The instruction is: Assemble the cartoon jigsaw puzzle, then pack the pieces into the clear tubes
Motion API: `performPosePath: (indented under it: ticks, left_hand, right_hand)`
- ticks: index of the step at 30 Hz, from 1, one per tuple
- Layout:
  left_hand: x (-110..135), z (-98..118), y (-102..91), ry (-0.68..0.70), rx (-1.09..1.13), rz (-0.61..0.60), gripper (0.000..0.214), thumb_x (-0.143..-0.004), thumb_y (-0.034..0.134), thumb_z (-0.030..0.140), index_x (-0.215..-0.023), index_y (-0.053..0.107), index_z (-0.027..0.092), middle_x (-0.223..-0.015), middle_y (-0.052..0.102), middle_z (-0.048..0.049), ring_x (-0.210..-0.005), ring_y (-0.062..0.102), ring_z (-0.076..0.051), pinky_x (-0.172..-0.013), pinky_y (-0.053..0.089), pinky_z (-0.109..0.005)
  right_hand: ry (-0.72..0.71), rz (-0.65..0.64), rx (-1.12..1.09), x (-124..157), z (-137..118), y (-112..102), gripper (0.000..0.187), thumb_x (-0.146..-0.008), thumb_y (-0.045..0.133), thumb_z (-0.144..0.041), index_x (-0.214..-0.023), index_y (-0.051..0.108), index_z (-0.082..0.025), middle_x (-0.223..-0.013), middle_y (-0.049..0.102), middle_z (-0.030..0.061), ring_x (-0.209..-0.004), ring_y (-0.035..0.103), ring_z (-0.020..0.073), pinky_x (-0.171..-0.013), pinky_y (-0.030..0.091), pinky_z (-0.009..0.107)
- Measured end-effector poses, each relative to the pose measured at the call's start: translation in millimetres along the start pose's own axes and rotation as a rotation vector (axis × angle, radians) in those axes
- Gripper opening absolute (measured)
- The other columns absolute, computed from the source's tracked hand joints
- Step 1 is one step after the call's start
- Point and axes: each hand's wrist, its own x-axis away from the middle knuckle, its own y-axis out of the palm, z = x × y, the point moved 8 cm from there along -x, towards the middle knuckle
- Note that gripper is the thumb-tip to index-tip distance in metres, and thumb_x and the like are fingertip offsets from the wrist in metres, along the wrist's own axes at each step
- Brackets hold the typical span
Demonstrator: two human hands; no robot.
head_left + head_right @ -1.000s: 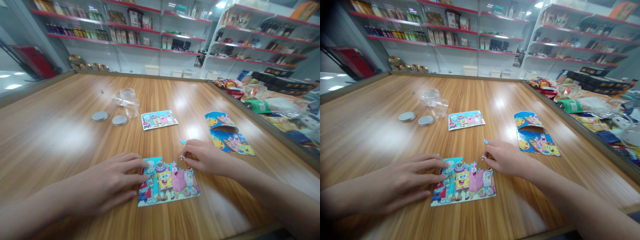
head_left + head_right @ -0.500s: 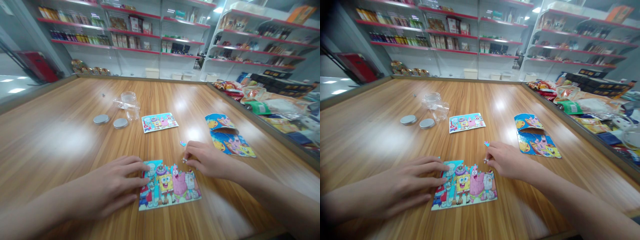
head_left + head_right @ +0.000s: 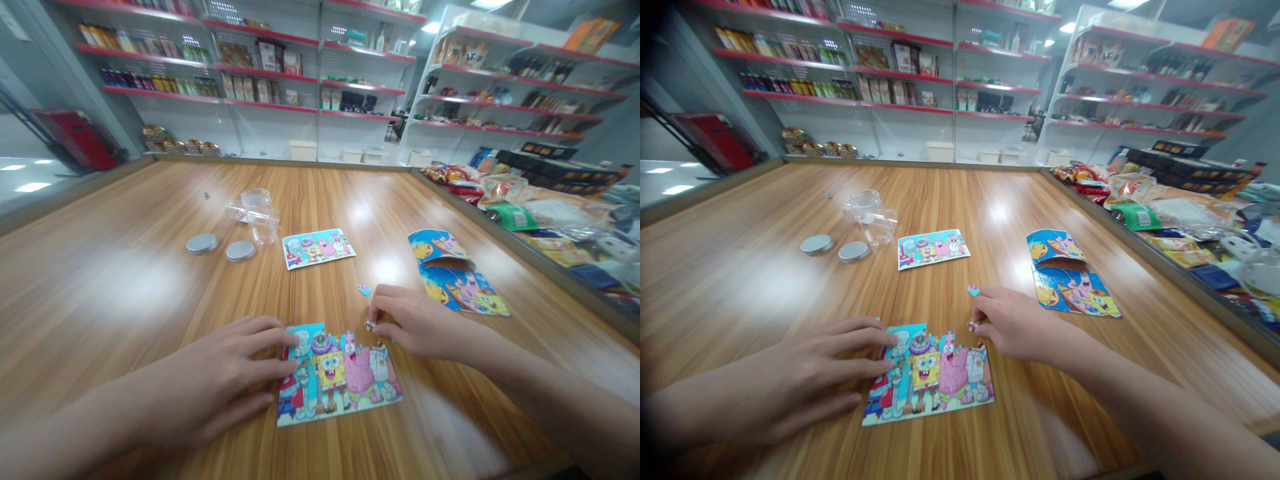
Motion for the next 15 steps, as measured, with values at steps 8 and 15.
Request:
performPosePath:
  ticks: [8,15]
  left_hand:
    - [1.6,-1.7,4.2,-0.012,-0.029,-0.058,0.044,-0.092,0.055,0.017,-0.133,0.058,0.029,-0.139,0.057,-0.007,-0.124,0.056,-0.029,-0.102,0.054,-0.047]
    - [2.0,-1.3,5.6,-0.01,-0.038,-0.073,0.043,-0.092,0.054,0.016,-0.133,0.058,0.03,-0.138,0.057,-0.0062,-0.125,0.055,-0.029,-0.101,0.054,-0.048]
  right_hand:
    - [-0.024,-0.042,-0.019,1.0,0.2,0.4,0.004,-0.087,0.063,-0.014,-0.09,0.062,-0.017,-0.096,0.064,0.0045,-0.089,0.06,0.0174,-0.08,0.045,0.03]
    - [-0.067,-0.087,-0.002,3.7,-0.3,1.0,0.005,-0.088,0.061,-0.013,-0.092,0.062,-0.017,-0.097,0.063,0.0049,-0.09,0.059,0.0174,-0.081,0.045,0.03]
